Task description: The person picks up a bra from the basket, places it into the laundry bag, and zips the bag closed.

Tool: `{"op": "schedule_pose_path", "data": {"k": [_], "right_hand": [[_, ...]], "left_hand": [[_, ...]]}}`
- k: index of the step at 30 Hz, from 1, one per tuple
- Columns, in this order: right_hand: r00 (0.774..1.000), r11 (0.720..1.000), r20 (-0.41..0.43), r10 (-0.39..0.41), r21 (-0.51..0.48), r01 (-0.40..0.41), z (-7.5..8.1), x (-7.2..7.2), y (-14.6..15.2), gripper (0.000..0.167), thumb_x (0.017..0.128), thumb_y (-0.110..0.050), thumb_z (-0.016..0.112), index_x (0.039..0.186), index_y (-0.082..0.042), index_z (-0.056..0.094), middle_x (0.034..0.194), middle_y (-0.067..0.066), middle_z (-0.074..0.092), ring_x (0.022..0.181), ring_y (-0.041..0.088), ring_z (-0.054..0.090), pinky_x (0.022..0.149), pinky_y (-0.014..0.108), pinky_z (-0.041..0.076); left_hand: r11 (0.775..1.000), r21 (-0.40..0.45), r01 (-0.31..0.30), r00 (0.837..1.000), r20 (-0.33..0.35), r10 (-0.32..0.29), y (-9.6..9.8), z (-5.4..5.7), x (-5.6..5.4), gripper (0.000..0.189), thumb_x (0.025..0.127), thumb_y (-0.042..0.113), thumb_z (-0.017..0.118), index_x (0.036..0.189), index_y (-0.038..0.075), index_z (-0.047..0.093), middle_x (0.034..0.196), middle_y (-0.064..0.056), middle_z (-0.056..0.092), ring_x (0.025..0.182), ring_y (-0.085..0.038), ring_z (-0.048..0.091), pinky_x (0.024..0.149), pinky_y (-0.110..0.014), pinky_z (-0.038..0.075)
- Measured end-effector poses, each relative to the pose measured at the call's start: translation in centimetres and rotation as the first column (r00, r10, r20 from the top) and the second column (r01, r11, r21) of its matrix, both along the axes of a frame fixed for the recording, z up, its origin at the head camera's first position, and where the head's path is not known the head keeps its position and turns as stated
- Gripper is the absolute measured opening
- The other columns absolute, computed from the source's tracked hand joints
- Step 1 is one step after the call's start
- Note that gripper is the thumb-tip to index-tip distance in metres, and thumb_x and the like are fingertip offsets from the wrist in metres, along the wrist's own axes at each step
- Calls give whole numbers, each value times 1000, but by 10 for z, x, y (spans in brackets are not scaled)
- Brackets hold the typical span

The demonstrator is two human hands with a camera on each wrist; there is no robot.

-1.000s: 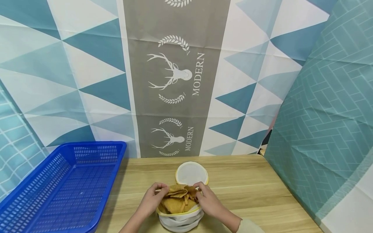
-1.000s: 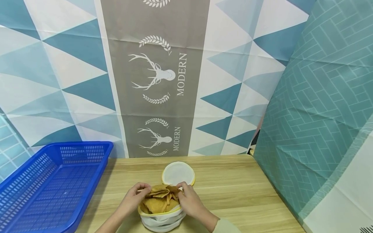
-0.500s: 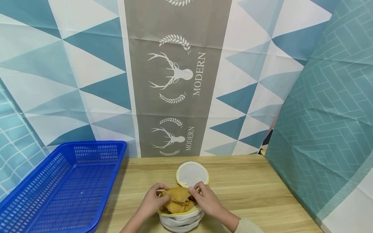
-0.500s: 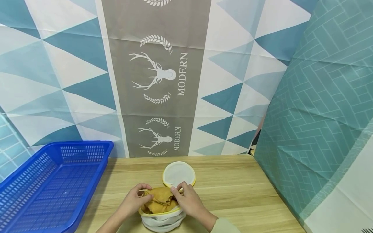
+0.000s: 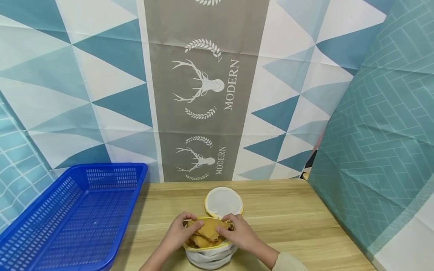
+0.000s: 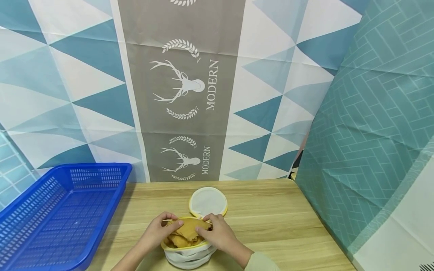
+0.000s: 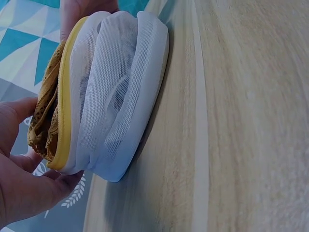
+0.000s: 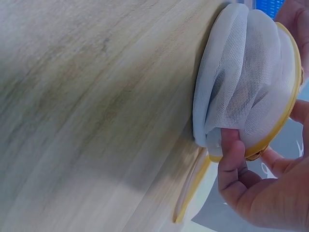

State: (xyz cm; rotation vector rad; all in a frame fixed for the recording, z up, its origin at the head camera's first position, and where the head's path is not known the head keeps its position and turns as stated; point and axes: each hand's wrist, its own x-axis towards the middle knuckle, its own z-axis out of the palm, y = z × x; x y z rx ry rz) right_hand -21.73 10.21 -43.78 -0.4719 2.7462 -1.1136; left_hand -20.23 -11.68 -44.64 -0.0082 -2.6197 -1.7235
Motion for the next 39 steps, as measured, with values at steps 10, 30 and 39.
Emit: {"op": "schedule_pose_path", "data": {"k": [10,30,39], "right_hand": [[1000,1000,15,25,-20,-24,1,2,3,41,85,-47,63,110,-14,59,109,12,55,101,27,54,82,48,46],[996,995,-15,87,-54,-87,-3,2,7,36,83,-36,69,108,-12,59,105,7,63,94,23,57,74,38,48],[997,997,-22,72,-38,-72,-4,-1,7,42,87,-47,61,111,-13,58,112,9,62,98,24,59,78,40,49]], "left_hand": [[998,-39,45,998,-48,-47,2,0,4,39,75,27,78,102,4,62,116,-18,56,102,-30,56,79,-37,50],[984,-156,90,989,-105,-107,9,3,7,39,79,32,74,103,3,65,108,-14,58,99,-28,56,83,-47,48],[985,-153,82,992,-84,-95,10,2,4,40,77,31,76,104,3,65,111,-15,57,100,-30,56,85,-48,47]]}}
